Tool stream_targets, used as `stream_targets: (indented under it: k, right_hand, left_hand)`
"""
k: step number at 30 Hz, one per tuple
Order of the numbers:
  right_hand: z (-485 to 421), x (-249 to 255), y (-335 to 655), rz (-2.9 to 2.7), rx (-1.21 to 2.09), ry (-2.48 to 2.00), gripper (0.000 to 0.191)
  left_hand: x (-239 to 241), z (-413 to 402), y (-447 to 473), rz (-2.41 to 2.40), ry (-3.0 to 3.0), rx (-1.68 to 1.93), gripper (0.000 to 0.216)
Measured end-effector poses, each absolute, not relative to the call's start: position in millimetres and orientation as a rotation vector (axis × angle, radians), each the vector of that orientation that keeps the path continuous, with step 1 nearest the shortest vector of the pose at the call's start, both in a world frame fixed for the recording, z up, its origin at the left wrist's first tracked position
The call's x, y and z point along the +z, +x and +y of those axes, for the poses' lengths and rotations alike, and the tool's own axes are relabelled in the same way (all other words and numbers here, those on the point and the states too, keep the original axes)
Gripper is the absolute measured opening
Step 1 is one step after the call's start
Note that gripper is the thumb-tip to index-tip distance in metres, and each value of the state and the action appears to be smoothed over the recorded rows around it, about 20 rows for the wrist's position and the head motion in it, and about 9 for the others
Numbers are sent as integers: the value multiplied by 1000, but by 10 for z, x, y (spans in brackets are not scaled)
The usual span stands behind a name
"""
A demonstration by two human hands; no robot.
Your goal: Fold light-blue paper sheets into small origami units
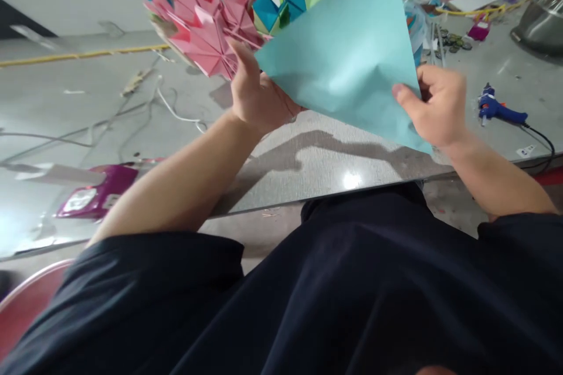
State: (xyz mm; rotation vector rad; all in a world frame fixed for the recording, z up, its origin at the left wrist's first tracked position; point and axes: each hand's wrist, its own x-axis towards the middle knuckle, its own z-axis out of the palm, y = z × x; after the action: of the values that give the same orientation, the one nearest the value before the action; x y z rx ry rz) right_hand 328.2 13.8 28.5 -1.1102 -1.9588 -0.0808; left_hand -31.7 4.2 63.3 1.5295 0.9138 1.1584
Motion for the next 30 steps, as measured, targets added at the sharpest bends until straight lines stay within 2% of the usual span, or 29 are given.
stream_targets:
  k: [5, 8, 11, 16, 22, 28, 30]
  right_hand:
    - [955, 161, 3055, -1850, 252, -1101, 56]
    - [1159, -19, 2960, -1966, 483, -937, 52]
    - [1304, -174, 2924, -2092, 559, -824, 67]
    - [1320, -209, 2918, -1964, 718, -868, 73]
    - [965, 24, 2949, -1703, 1080, -792, 68]
    - [907, 129, 3009, -1595, 1208, -927, 55]
    - [971, 178, 3075, -1644, 1285, -915, 58]
  left_hand:
    - [475, 120, -356, 1051, 1303, 1414, 57]
    - [286, 194, -380, 1205, 1273, 1443, 41]
    - [139, 219, -357, 1245, 1266, 1425, 31]
    - [-31, 223, -319, 1135, 1301, 1505, 29]
    - [-227, 374, -377, 1046, 1277, 1610, 38]
    - [-249, 368, -318, 975, 1321, 1666, 47]
    - [-186, 326, -324, 906, 1362, 1629, 45]
